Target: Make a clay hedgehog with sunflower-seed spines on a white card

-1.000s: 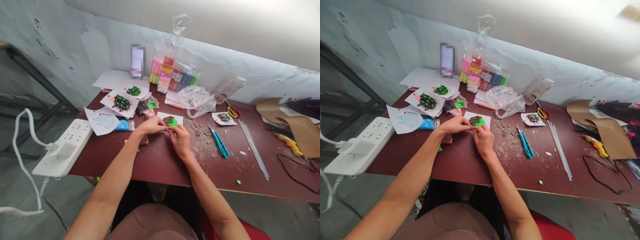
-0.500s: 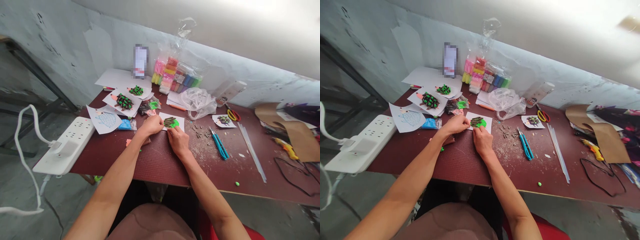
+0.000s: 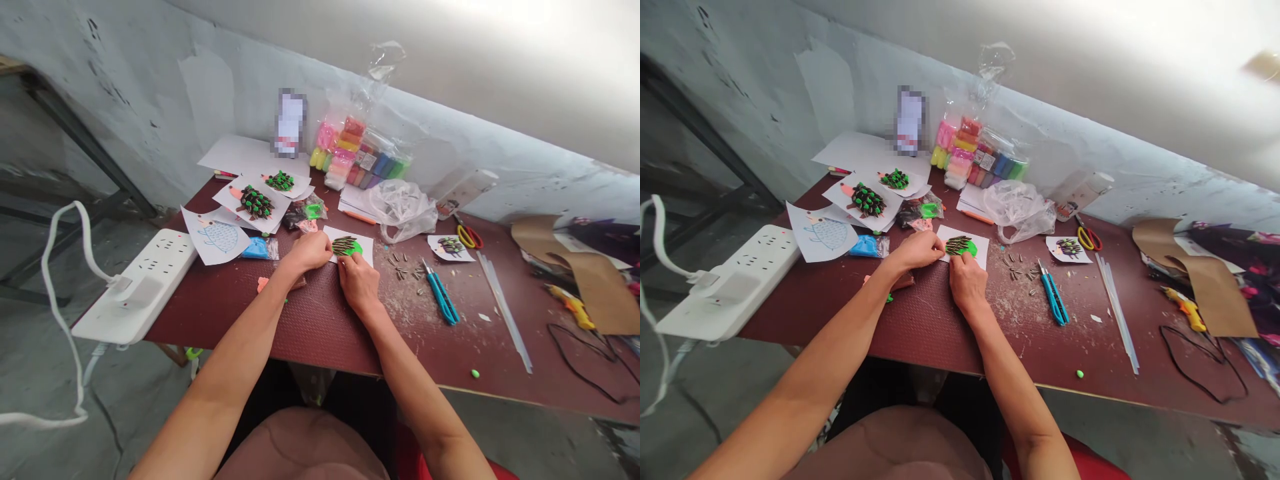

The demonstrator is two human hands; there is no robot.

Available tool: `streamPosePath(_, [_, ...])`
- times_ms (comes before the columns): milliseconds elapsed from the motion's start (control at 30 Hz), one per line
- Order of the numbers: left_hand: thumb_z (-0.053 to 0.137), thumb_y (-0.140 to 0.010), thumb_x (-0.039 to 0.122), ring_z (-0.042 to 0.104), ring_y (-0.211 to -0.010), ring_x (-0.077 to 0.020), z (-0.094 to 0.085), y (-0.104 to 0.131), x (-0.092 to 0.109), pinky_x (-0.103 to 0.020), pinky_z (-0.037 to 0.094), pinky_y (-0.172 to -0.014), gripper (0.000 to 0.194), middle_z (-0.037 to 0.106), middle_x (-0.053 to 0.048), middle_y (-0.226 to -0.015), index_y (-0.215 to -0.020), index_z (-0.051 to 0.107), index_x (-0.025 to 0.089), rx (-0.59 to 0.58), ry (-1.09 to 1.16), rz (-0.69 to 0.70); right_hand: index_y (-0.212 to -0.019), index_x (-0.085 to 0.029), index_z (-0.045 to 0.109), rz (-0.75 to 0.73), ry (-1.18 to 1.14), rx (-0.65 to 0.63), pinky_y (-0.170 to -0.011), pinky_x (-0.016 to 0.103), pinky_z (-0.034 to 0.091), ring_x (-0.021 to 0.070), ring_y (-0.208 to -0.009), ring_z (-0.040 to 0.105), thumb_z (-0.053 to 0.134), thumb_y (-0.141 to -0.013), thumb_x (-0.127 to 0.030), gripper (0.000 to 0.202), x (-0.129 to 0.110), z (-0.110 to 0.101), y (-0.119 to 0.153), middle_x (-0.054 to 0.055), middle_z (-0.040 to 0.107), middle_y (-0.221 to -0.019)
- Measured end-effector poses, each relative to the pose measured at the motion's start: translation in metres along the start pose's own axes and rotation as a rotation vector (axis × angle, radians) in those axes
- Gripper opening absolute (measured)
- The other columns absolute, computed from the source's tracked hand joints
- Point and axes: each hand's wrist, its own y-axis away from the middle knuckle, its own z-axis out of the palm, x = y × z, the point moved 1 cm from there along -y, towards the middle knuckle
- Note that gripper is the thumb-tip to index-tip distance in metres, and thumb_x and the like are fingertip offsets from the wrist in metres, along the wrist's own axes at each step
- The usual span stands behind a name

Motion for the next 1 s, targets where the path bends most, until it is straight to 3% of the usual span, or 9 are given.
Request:
streamPosePath(400, [0.059,-0.088,0.02,0.074,-0.102,-0.0252,-0.001,0.001,0.002,-0.029,0.054,-0.086,0.03,0.081,-0.01,-0.105,-0.104,0.084,0.021,-0.041,-0.022,0.04,-0.124,-0.021,0.07,0.065,0.123,-0.209,-0.065,0.026,0.035,0.0189,-0.092,0.064,0.032,-0.11,-0.034,0.042,-0.016,-0.015,0.009,0.011,0.068,-0.111])
streamPosePath(667, [0.059,-0.09,0.02,0.073,-0.105,-0.0235,0.003,-0.002,0.001,-0.029,0.054,-0.093,0.032,0.081,-0.009,-0.112,-0.111,0.083,0.024,-0.092,0.001,0.06,-0.142,-0.024,0.061,0.08,0.1,-0.257,-0.068,0.026,0.04,0.0192,-0.096,0.065,0.03,-0.111,-0.033,0.045,-0.019,-0.018,0.014,0.01,0.067,-0.116])
streamPosePath(1000, [0.058,-0.09,0.019,0.073,-0.105,-0.0232,0.005,-0.002,0.0,-0.028,0.053,-0.093,0.034,0.081,-0.008,-0.113,-0.113,0.083,0.024,-0.091,0.012,0.106,-0.143,-0.021,0.059,0.079,0.075,-0.274,-0.072,0.027,0.043,0.0201,-0.1,0.066,0.029,-0.111,-0.032,0.045,-0.021,-0.019,0.018,0.011,0.067,-0.122])
